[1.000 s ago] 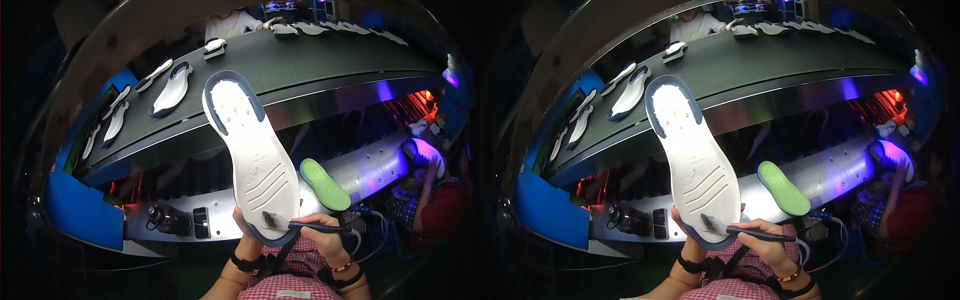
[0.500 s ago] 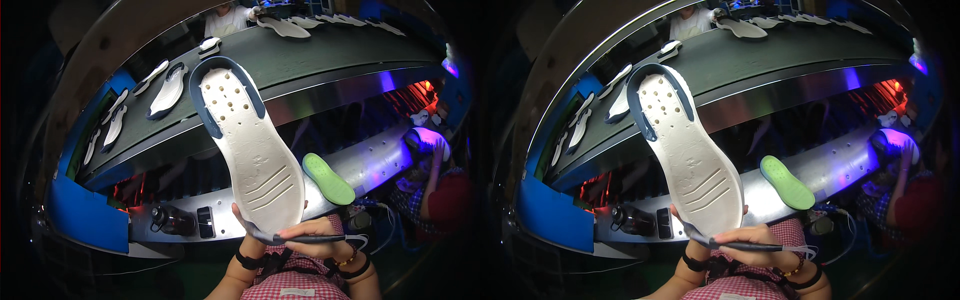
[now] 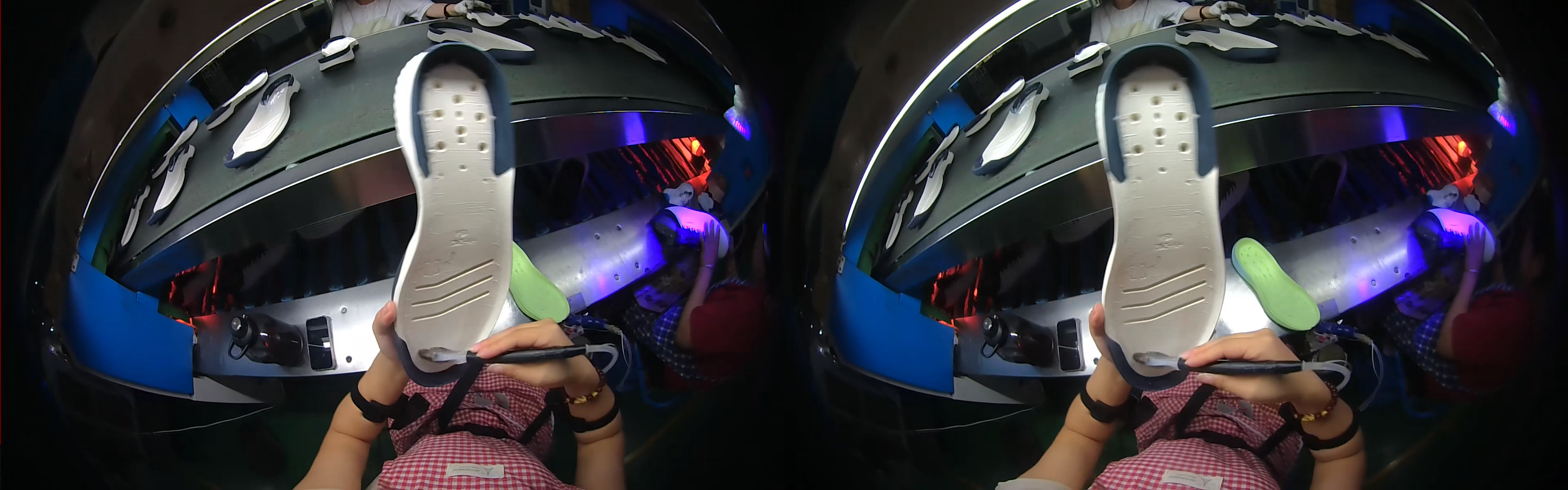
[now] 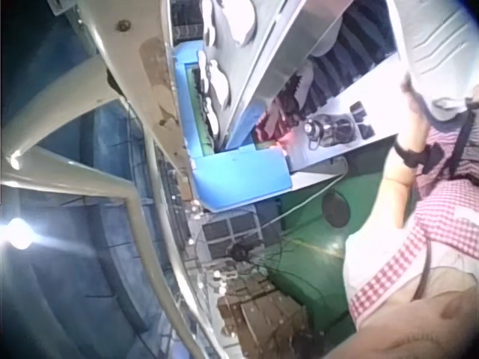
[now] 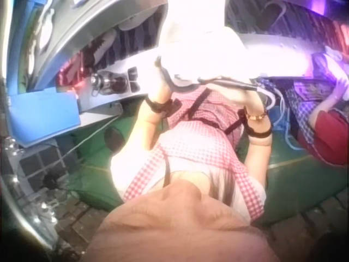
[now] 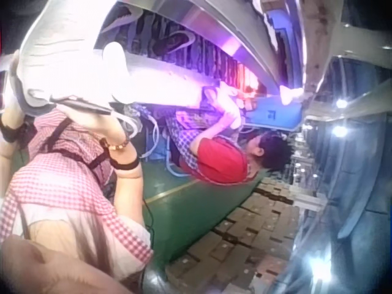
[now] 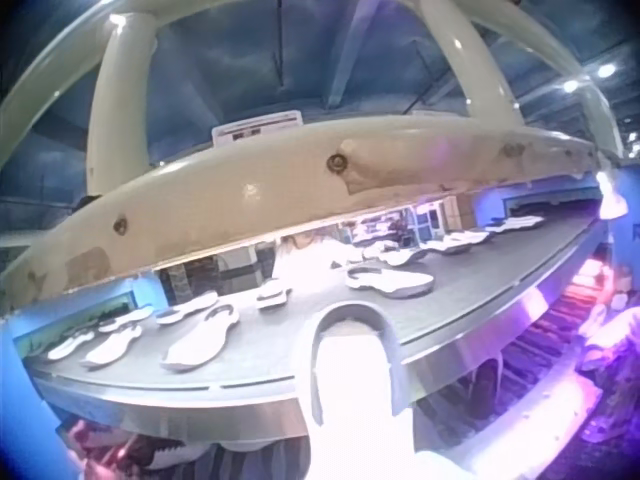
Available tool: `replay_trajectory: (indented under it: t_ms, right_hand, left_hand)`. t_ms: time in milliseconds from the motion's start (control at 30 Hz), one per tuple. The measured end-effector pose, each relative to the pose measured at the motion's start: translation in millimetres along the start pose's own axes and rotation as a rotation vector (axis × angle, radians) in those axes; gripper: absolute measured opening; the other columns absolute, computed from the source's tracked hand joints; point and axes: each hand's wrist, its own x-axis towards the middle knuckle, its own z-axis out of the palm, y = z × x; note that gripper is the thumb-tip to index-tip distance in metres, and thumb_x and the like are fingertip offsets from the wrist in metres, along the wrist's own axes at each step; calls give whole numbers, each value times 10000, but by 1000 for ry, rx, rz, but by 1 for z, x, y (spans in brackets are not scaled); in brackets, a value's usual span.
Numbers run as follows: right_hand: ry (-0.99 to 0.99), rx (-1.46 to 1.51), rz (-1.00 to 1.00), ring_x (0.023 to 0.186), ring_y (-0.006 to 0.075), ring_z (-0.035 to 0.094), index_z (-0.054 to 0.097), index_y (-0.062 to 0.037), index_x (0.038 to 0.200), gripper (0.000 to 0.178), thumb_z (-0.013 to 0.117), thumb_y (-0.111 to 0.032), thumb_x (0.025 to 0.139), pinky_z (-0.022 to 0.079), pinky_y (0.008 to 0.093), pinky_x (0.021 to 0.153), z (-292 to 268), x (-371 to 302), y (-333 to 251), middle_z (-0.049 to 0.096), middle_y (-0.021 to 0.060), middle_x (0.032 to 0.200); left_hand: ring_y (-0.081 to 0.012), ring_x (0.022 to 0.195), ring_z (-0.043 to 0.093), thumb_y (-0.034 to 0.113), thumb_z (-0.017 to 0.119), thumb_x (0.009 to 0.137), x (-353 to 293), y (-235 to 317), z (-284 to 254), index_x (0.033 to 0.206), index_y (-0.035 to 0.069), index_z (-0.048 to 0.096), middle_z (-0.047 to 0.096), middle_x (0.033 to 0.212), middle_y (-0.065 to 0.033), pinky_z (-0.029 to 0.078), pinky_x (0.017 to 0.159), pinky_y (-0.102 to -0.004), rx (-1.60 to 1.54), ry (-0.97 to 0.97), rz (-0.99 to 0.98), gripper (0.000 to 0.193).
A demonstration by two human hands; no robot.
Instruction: Apply adhesive or primer to the inner surface of shoe outsoles using a brush on a production line.
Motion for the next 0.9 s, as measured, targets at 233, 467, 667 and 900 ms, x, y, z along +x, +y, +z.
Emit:
replay_trajectory:
  t_ms: [233,467,667,900]
  right_hand:
    - [-264,41,-44,916,223,637,649,-7,961,223,683,-31,743,504,309,825,-9,-3,-4,660,122,961]
    - [-362,-7,-98,918,232,636,643,-18,974,222,664,-32,753,505,306,816,-9,-8,-3,656,120,976]
    - [-366,-5,-96,970,226,617,642,-40,979,241,657,9,744,475,314,866,-13,-4,-7,652,105,1002]
    - [-382,-101,-41,961,232,618,640,-59,987,253,652,2,742,471,313,869,-28,-9,-25,653,96,997]
  left_hand:
    - [-293,951,598,395,549,763,-1,12,0,1225,-66,427,547,1137,-231,485,850,-360,151,117,-302,665]
    - [-270,960,594,331,500,840,2,19,23,1219,-49,443,562,1122,-211,467,860,-352,292,227,-481,540]
    - [-234,929,609,353,512,854,8,16,26,1198,-32,466,575,1107,-184,498,810,-326,27,157,-670,518]
    - [-232,939,604,378,520,849,8,19,26,1208,-31,454,568,1102,-197,499,809,-329,202,160,-703,548]
